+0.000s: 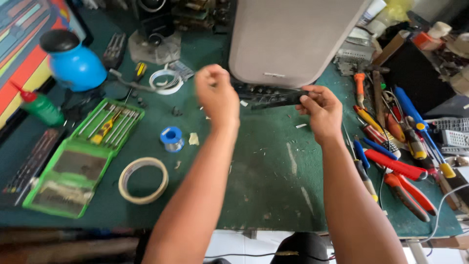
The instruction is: The person uses pliers to strip and manipulate wires connected to a speaker's terminal block. They then apply electrical tape to the wires and use a utility knife to trim the tape.
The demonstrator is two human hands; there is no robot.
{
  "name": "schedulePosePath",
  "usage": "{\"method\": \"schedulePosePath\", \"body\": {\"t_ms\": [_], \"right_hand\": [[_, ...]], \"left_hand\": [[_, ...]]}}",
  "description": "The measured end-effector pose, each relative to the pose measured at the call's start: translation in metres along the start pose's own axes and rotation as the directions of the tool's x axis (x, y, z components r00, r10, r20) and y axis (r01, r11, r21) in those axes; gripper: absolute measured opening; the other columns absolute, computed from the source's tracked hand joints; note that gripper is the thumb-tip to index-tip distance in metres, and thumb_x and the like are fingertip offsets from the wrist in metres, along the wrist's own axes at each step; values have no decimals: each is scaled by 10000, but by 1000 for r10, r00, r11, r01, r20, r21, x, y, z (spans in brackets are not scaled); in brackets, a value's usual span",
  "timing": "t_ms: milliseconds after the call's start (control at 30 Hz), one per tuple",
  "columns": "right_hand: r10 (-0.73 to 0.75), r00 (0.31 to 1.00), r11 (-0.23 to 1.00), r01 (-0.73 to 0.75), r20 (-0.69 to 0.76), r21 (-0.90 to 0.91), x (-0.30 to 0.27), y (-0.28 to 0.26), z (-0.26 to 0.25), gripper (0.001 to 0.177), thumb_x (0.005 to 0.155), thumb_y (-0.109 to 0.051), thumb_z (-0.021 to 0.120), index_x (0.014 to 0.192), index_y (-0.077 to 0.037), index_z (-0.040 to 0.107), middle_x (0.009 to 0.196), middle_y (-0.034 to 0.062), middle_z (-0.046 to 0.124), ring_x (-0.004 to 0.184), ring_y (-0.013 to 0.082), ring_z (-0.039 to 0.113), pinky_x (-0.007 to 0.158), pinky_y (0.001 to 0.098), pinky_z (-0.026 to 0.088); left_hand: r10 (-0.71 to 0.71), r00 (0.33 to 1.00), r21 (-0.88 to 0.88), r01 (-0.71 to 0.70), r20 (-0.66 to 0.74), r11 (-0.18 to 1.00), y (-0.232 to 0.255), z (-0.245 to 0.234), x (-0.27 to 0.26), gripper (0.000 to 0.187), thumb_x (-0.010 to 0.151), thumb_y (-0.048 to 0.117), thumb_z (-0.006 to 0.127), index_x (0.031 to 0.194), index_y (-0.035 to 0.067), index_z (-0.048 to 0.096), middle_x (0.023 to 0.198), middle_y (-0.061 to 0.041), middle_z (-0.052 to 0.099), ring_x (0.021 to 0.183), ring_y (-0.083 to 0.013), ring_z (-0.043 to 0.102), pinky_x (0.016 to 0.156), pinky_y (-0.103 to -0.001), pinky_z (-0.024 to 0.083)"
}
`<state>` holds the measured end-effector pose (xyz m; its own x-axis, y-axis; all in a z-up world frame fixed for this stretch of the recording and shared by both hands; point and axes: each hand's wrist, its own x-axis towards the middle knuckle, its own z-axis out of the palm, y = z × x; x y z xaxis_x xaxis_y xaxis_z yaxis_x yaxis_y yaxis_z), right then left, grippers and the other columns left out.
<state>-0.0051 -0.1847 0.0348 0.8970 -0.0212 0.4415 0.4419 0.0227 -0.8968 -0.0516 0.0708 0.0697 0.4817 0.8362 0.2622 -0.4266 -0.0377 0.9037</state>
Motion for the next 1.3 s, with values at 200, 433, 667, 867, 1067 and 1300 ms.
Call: {"method": "schedulePosePath", "body": {"t_ms": [200, 433, 667, 867, 1067, 1300], "right_hand": [[-22, 996, 997, 16, -89, -73, -5, 43, 2, 175, 974, 94, 676, 1127, 30, 733, 872, 133, 666, 706, 217, 745, 597, 323, 655], [37, 995, 999, -35, -92, 28, 9, 43, 2, 236, 1014, 64, 691, 1242, 3, 703, 959, 99, 651, 762, 236, 790, 628, 312, 710], [133, 982, 990, -126, -137, 56, 1, 6, 5, 196, 986, 10, 684, 1168, -59, 706, 881, 30, 612, 698, 192, 769, 601, 268, 646], [178, 983, 984, -177, -55, 27, -4, -6, 5, 159, 980, -15, 682, 1116, -96, 706, 827, -3, 615, 666, 169, 735, 598, 250, 591], [182, 983, 983, -181, 19, -25, -4, -8, 2, 157, 1027, 7, 669, 1145, -88, 709, 818, -16, 604, 689, 147, 740, 605, 229, 601], [211, 977, 977, -210, 27, -43, -3, -14, 3, 161, 1004, -11, 682, 1146, -78, 716, 780, -13, 585, 663, 129, 729, 601, 218, 593]], "left_hand": [[-209, 810, 776, -397, 547, 490, -11, -75, 85, 145, 899, 351, 749, 996, 436, 816, 913, 175, 771, 1024, -194, 752, 953, -408, 604], [-450, 732, 856, -479, 512, 195, -47, -93, 97, 205, 925, 234, 757, 992, 407, 843, 983, 38, 809, 1104, -319, 762, 975, -515, 610], [-469, 574, 714, -671, 672, 201, -32, -51, 88, 259, 952, 159, 777, 1126, 337, 849, 1208, -75, 784, 1156, -372, 713, 978, -515, 566], [-549, 503, 682, -709, 667, 180, -6, -47, 88, 62, 982, 203, 783, 1002, 231, 835, 1227, -84, 671, 1012, -375, 697, 840, -518, 561], [-533, 433, 560, -823, 727, 95, -2, -53, 105, 114, 1024, 333, 772, 1116, 310, 836, 1247, -71, 622, 1123, -385, 635, 848, -564, 557], [-631, 385, 564, -820, 674, 102, 26, -40, 96, 310, 1032, 149, 635, 747, 145, 756, 1029, 7, 708, 729, -286, 583, 588, -478, 438]]}}
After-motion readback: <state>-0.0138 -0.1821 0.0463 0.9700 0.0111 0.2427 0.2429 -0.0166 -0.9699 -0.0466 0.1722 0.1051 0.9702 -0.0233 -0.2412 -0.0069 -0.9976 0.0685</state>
